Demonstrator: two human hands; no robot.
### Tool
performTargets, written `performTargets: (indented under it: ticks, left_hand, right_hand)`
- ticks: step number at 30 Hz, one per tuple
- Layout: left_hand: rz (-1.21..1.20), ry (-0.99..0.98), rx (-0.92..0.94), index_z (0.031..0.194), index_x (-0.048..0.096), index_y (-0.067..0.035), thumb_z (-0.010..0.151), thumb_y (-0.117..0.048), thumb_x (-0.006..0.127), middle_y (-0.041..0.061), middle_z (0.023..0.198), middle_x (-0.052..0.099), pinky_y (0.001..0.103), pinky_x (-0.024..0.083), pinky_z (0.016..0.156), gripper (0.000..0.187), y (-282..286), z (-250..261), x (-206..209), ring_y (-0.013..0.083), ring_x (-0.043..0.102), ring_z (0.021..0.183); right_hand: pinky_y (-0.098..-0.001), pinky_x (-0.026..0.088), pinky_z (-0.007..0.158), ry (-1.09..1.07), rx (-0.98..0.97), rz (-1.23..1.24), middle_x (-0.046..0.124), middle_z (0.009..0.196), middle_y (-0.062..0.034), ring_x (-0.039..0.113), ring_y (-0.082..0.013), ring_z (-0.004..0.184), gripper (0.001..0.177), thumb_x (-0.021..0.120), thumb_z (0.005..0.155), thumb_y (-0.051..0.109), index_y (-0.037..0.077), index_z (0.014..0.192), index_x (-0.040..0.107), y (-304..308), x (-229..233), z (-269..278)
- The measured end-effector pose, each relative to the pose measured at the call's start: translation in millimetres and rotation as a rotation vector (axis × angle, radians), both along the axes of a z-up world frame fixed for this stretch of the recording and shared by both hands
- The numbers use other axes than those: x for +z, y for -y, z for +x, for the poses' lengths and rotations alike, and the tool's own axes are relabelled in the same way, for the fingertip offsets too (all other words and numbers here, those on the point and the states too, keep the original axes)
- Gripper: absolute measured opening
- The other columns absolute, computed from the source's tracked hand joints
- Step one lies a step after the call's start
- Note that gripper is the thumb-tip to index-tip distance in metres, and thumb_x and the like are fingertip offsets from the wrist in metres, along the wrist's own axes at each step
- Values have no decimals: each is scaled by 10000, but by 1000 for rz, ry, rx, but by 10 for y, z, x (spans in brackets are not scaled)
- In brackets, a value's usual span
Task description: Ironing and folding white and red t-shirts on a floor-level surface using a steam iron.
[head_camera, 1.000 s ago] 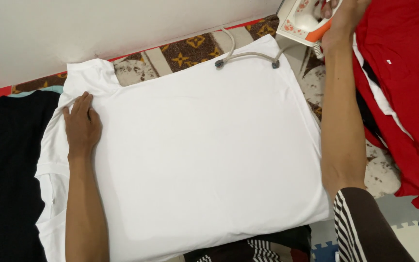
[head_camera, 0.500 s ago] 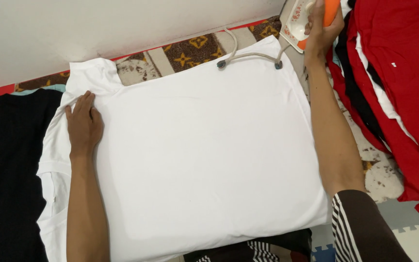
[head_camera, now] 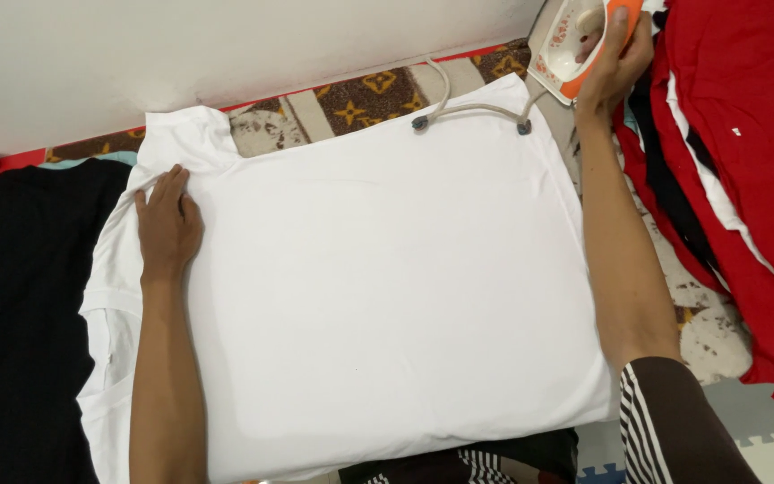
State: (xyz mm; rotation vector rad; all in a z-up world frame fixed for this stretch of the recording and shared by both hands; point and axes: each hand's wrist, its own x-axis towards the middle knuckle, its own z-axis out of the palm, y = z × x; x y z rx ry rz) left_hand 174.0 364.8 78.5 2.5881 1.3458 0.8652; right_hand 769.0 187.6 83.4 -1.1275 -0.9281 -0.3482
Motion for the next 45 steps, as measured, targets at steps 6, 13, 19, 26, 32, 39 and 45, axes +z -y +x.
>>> performTargets:
  ticks: [6,13,19,26,32,39,45]
  left_hand:
    - [68,15,-35,1317,641,79,943,42,492,206,1408,638,574,238,1180,404,-81,-17,-80,361,549,1327]
    - [13,29,42,1316,647,23,947,-4,505,123,1414,634,507,228,1199,396,-75,-5,-54,284,506,1363]
    - [63,27,224,1291,677,-177,1001,-144,572,-19,1337,666,420,293,1093,311,-493,7,-183,142,582,1272]
    - [241,-95,89,1338,610,-101,929,-102,672,75,1357,618,468,321,975,414,-1319,136,-338,285,521,1232]
    - [55,-163,22,1359,569,-112,942,-220,728,50,1153,633,481,284,970,459,-1707,219,-175,278,523,1159]
    - [-68,-199,17,1010,735,-131,924,-258,791,108,1242,537,486,388,994,163,-1937,159,-225,312,546,1162]
    - [89,-46,-172,1049,571,-15,970,-32,707,123,916,685,413,496,859,158,-1395,133,464,309,632,770]
  right_hand:
    - [-383,409,705,258,-402,179,466,864,-110,466,-246,750,226,385,1038,236,31,972,455,89,335,-130]
    - [-437,372,958,435,22,137,489,1198,-209,449,-335,1018,256,356,1118,108,31,1356,413,-60,827,-1261]
    - [-465,471,891,524,512,-420,620,1003,-186,610,-363,932,225,714,944,61,-8,1146,640,-224,322,-2661]
    - [-493,134,1234,826,623,-1123,366,1597,-178,290,-303,1499,632,460,1009,500,85,1486,441,-104,136,-2991]
    - [-551,72,1217,842,559,-1055,343,1612,-127,224,-281,1508,639,489,970,522,131,1474,456,-149,-32,-2970]
    - [-603,81,1201,807,522,-1062,365,1604,-94,238,-289,1499,626,558,915,531,189,1438,508,-162,-24,-2992]
    - [-600,64,1198,802,550,-1094,349,1610,-103,214,-287,1506,650,546,913,544,183,1451,491,-192,-30,-2971]
